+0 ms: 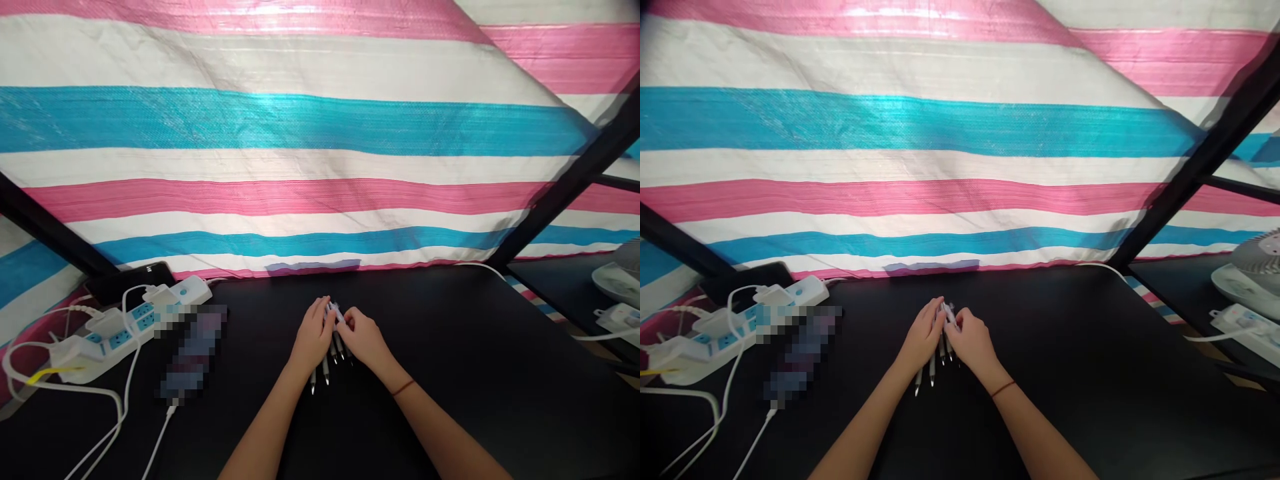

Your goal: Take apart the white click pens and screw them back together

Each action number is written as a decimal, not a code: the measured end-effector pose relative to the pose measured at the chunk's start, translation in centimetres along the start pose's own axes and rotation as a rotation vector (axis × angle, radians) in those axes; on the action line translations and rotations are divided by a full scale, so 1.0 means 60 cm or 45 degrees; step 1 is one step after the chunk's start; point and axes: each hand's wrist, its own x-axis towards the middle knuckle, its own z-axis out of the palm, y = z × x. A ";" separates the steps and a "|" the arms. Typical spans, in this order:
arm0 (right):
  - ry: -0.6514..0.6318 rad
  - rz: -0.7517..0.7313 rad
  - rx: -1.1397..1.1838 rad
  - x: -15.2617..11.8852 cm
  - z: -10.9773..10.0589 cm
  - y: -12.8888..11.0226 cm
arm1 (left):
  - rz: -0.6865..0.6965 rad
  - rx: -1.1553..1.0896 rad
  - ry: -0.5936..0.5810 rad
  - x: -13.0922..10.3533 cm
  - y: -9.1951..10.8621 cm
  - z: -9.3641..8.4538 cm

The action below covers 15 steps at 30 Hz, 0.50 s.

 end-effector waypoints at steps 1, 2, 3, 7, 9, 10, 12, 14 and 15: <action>0.004 0.001 0.009 0.002 -0.006 0.006 | 0.028 0.060 -0.016 -0.001 0.001 0.002; 0.031 -0.005 -0.010 0.003 -0.011 0.012 | 0.054 0.117 -0.033 -0.002 0.002 0.003; 0.065 -0.017 -0.050 0.003 -0.015 0.016 | 0.077 0.169 -0.049 -0.004 0.002 0.005; 0.128 -0.091 -0.252 0.001 -0.021 0.021 | 0.131 0.295 -0.089 -0.006 0.002 0.007; 0.101 -0.152 -0.227 0.000 -0.018 0.018 | 0.138 0.314 -0.108 -0.006 0.000 0.007; 0.074 -0.177 -0.157 0.001 -0.015 0.016 | 0.136 0.314 -0.116 -0.005 0.000 0.006; -0.050 -0.172 0.097 0.004 -0.009 0.015 | 0.138 0.312 -0.114 -0.003 -0.001 0.004; -0.227 -0.096 0.423 0.010 -0.003 0.018 | 0.154 0.323 -0.090 -0.002 0.000 0.001; -0.289 -0.041 0.574 0.013 0.000 0.022 | 0.167 0.336 -0.079 -0.001 0.000 0.000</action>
